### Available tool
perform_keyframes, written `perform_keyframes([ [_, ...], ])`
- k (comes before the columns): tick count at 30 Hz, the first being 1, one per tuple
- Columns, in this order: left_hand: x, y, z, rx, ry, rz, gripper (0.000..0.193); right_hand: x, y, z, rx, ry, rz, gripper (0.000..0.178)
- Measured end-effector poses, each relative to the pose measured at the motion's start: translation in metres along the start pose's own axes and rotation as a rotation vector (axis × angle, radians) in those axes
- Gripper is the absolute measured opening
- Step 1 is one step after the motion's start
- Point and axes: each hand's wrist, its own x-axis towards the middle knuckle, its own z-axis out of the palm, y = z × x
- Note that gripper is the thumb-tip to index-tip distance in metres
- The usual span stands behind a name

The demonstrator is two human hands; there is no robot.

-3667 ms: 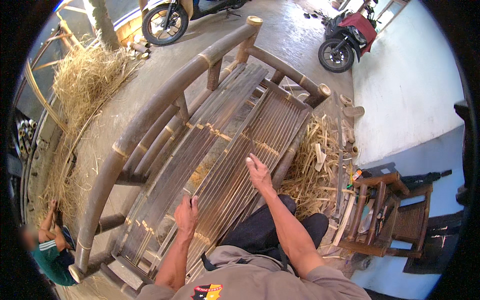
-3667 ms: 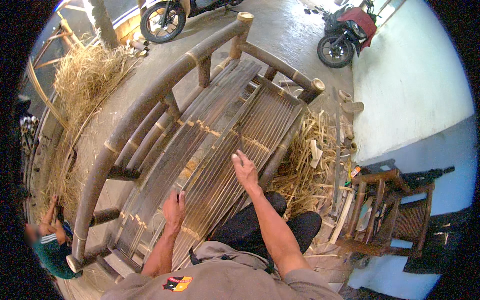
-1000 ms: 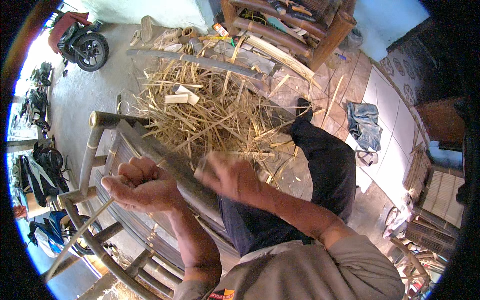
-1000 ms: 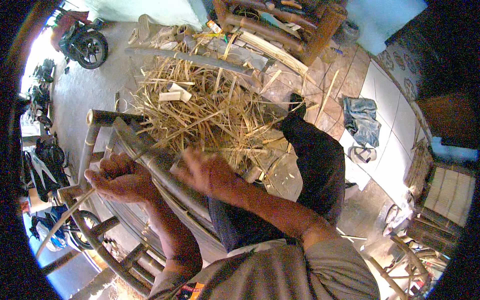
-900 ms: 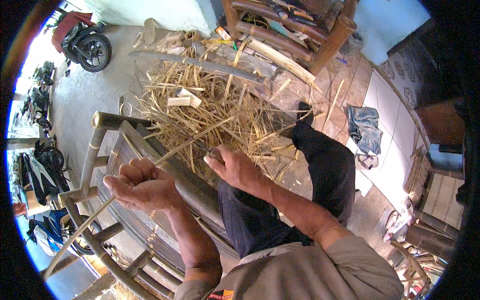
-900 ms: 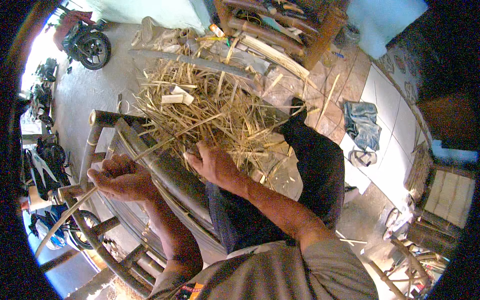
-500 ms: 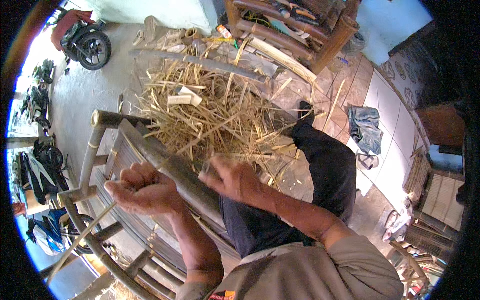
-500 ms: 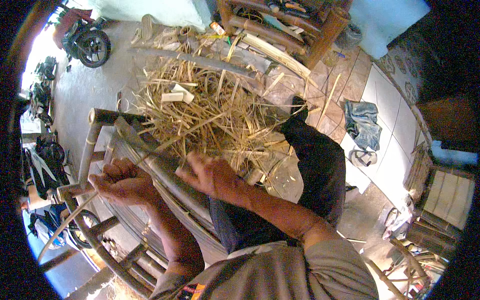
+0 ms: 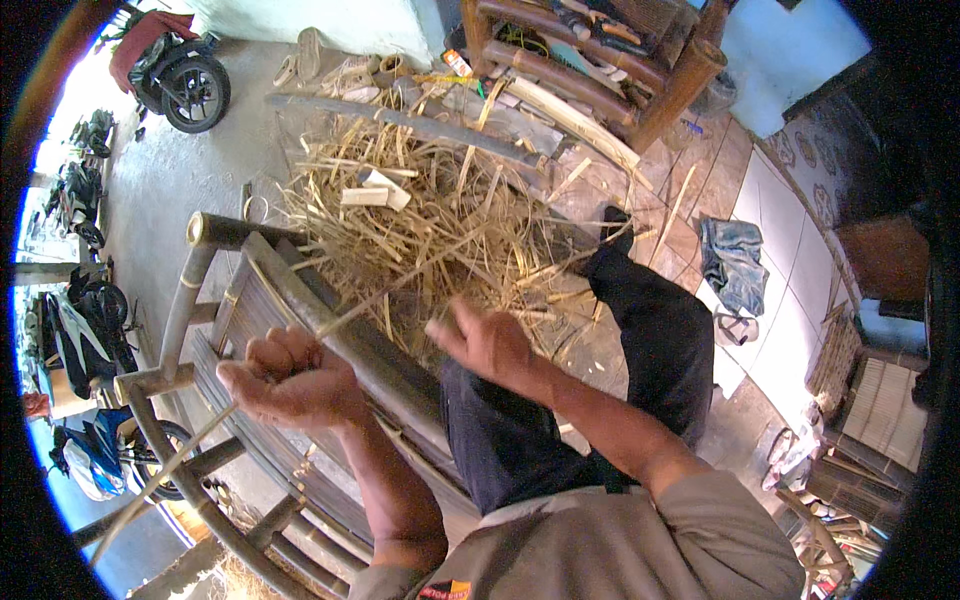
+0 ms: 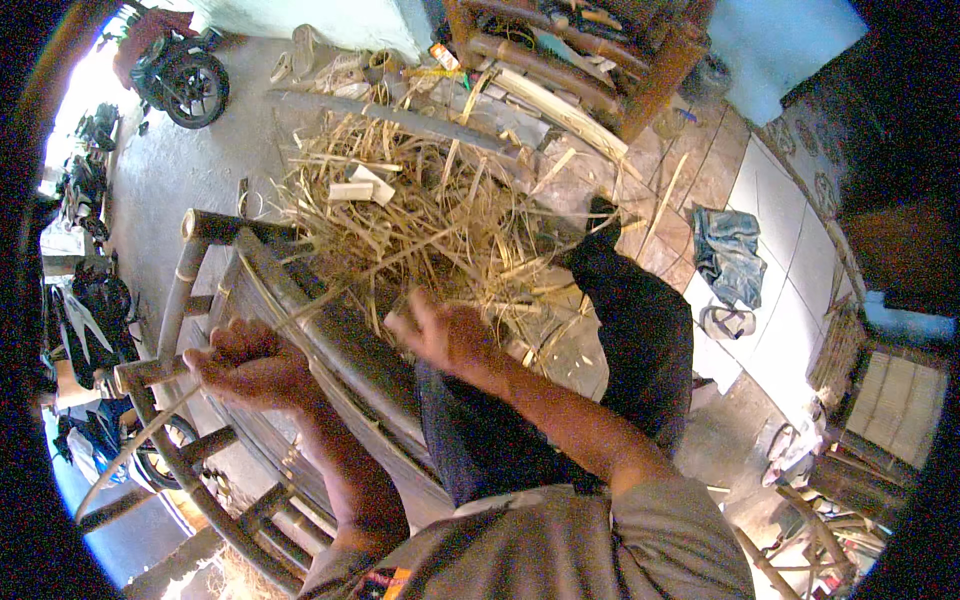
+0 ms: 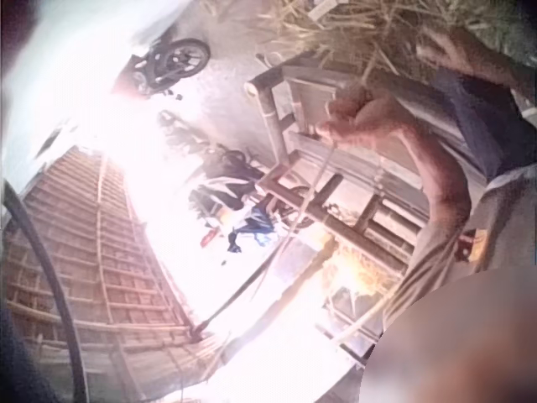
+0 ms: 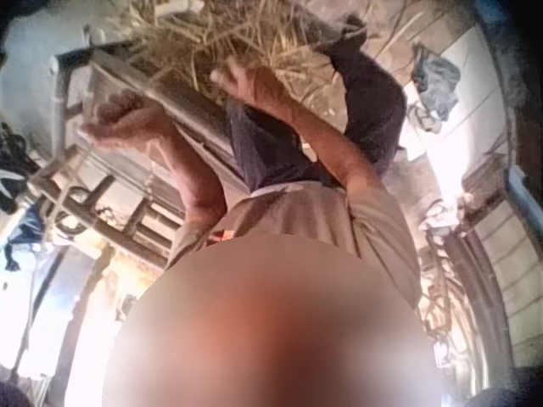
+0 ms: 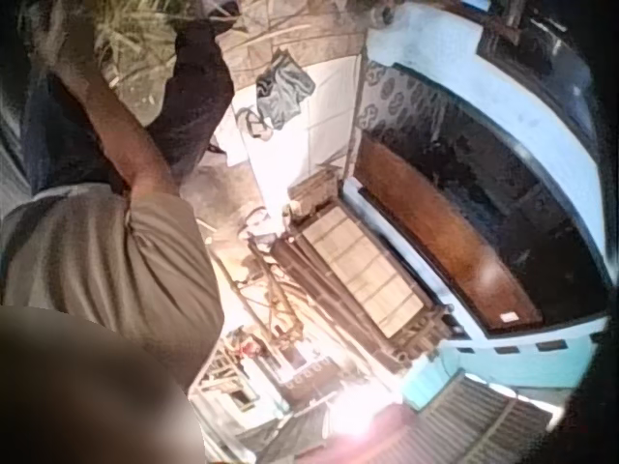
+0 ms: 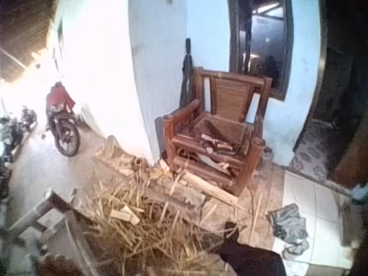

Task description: The person splits thin bamboo strips using a knife while seated on the floor. They repeatedly hold a strip, split it lengthwise, and place the pieces onto a bamboo frame. The person occasionally adjusts the position of the strips on the frame.

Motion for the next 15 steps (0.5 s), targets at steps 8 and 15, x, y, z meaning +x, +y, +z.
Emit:
perform_keyframes([
  [8,-0.003,0.005,-0.020,-0.251,-0.225,-0.101,0.047,-0.021,-0.012,-0.005,0.164,0.123,-0.113,0.045],
  [15,-0.001,0.002,-0.029,-0.252,-0.232,-0.104,0.045,-0.015,-0.035,-0.001,0.191,0.129,-0.052,0.045],
])
